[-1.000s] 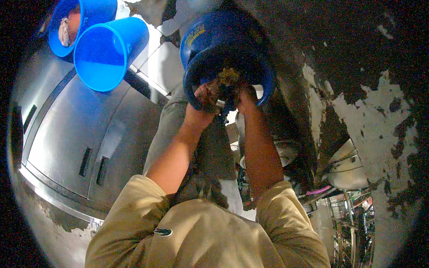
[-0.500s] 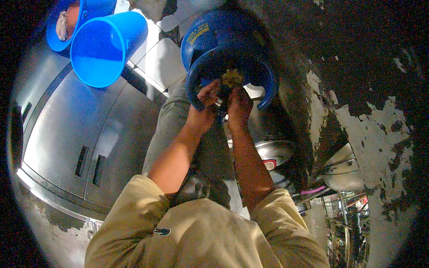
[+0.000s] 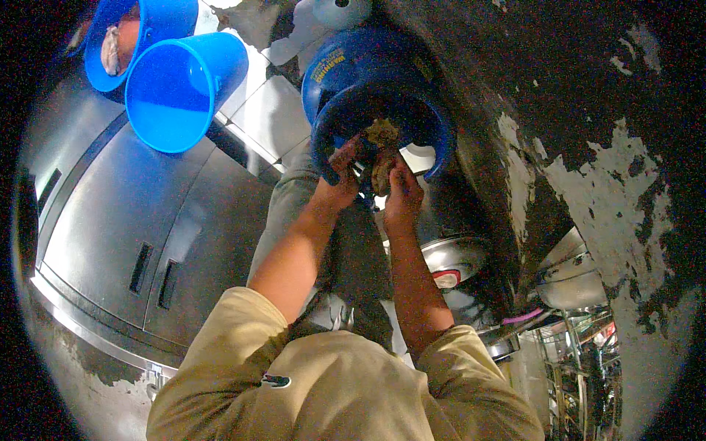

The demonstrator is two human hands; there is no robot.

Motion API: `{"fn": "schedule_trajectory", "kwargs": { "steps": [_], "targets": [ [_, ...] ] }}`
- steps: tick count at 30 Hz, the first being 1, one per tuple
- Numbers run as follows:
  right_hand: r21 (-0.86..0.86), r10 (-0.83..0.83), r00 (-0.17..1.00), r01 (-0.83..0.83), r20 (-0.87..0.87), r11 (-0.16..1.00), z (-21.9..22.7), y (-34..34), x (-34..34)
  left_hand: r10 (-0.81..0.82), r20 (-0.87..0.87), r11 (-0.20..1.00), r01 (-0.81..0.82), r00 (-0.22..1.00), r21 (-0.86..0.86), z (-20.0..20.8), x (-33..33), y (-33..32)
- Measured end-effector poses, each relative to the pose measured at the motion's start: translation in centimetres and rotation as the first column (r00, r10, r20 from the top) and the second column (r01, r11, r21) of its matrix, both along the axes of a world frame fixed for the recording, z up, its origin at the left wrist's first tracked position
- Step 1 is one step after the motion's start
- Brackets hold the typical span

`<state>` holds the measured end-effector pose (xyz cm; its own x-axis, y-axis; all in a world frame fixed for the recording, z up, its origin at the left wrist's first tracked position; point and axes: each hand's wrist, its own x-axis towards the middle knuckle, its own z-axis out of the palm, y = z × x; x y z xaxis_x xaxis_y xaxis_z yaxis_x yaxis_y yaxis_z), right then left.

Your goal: The person handles a blue gas cylinder, removing and reattaching a regulator and hose. They then use a lighter to ignite the gas at the stove burner.

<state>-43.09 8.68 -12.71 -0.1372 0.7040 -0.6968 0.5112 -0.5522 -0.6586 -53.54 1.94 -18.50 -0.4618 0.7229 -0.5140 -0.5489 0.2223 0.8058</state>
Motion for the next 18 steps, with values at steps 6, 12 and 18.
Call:
{"fn": "schedule_trajectory", "kwargs": {
  "steps": [6,12,18],
  "targets": [
    [-0.499,-0.43,0.898,0.416,0.094,0.76,-4.4,2.9,-0.9,0.343,0.671,0.925,-0.362,0.657,-0.118,2.3,0.9,-0.5],
    [-0.213,0.158,0.938,-0.23,-0.308,0.95,-8.2,3.7,2.3,0.356,0.643,0.932,-0.306,0.678,-0.194,1.7,0.0,-2.3],
    [-0.173,0.212,0.973,-0.224,-0.088,0.959,-4.2,2.4,4.8,0.033,0.064,0.974,-0.018,0.997,-0.228,2.3,2.9,-2.4]
  ]
}}
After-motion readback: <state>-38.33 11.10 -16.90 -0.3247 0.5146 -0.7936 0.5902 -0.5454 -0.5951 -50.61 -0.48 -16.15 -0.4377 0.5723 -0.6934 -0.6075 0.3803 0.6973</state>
